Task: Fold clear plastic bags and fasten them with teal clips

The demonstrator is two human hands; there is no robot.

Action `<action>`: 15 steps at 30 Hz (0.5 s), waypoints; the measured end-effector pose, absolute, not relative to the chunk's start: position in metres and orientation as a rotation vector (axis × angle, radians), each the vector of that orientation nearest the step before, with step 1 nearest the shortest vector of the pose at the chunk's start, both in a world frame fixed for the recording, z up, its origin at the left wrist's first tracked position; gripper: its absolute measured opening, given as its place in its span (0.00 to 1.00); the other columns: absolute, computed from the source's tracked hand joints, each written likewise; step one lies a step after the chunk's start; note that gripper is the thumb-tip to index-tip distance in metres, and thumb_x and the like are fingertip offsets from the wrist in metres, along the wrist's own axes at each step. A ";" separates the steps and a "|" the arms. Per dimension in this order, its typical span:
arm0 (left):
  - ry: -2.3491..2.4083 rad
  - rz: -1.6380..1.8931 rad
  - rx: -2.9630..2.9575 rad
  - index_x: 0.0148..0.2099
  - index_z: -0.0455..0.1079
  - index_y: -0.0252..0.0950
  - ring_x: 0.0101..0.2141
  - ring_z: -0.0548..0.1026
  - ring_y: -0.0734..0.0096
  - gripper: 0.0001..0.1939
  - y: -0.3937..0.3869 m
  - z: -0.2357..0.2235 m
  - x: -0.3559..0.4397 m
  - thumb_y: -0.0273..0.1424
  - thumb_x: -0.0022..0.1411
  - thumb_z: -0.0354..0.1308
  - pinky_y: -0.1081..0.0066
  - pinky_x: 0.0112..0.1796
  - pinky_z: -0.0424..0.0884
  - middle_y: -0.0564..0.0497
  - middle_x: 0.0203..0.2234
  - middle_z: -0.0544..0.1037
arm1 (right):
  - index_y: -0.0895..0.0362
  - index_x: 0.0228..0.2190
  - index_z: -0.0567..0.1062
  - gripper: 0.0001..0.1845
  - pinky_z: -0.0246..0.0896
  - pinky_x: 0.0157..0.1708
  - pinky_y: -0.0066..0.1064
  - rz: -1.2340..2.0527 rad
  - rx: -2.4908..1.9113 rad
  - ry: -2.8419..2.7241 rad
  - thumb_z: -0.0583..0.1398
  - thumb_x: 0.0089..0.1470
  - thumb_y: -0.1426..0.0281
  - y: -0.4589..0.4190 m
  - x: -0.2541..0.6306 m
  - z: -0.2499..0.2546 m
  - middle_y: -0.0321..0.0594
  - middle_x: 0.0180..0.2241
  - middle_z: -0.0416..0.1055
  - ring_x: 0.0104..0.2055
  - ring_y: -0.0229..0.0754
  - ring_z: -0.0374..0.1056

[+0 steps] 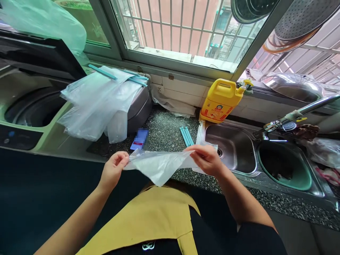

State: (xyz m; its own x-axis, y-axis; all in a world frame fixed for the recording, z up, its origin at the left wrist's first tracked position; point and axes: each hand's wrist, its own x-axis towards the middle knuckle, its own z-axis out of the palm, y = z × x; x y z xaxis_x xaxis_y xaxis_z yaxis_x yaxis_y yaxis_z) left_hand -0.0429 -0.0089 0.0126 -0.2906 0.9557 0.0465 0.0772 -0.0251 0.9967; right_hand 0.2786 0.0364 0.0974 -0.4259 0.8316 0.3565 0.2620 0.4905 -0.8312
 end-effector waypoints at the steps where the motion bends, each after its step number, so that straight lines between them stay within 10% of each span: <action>1: 1.373 1.479 1.257 0.31 0.69 0.35 0.36 0.73 0.68 0.17 -0.012 0.015 -0.043 0.46 0.52 0.61 0.71 0.36 0.69 0.48 0.34 0.75 | 0.59 0.32 0.78 0.14 0.45 0.12 0.23 0.975 -0.968 -1.843 0.56 0.56 0.63 0.028 0.279 0.100 0.32 0.13 0.63 0.12 0.29 0.52; 5: 0.901 1.352 1.609 0.52 0.68 0.37 0.49 0.69 0.54 0.35 -0.021 0.033 -0.039 0.57 0.50 0.55 0.61 0.48 0.66 0.41 0.45 0.74 | 0.59 0.29 0.78 0.19 0.35 0.09 0.23 1.099 -1.124 -1.518 0.60 0.51 0.55 -0.003 0.276 0.114 0.28 0.09 0.54 0.10 0.27 0.44; 9: 0.949 0.903 1.724 0.33 0.75 0.35 0.31 0.72 0.68 0.15 -0.029 0.050 -0.042 0.43 0.55 0.60 0.70 0.35 0.67 0.48 0.25 0.75 | 0.57 0.26 0.77 0.19 0.32 0.10 0.23 1.136 -1.229 -1.288 0.61 0.50 0.54 -0.023 0.270 0.124 0.27 0.08 0.50 0.10 0.27 0.41; 15: 0.955 0.930 1.391 0.32 0.65 0.36 0.29 0.73 0.70 0.16 -0.064 0.051 -0.060 0.44 0.61 0.53 0.71 0.34 0.68 0.50 0.25 0.76 | 0.58 0.21 0.73 0.21 0.34 0.10 0.23 1.180 -1.285 -1.148 0.62 0.47 0.52 -0.048 0.253 0.108 0.26 0.09 0.49 0.10 0.27 0.41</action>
State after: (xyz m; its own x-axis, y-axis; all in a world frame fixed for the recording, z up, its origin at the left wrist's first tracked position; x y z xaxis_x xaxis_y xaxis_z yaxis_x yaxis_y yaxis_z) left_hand -0.0599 -0.0641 0.0509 0.3547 0.9349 0.0053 0.0303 -0.0172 0.9994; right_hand 0.2530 -0.0483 0.1084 0.0709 0.9966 -0.0423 0.0147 -0.0434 -0.9989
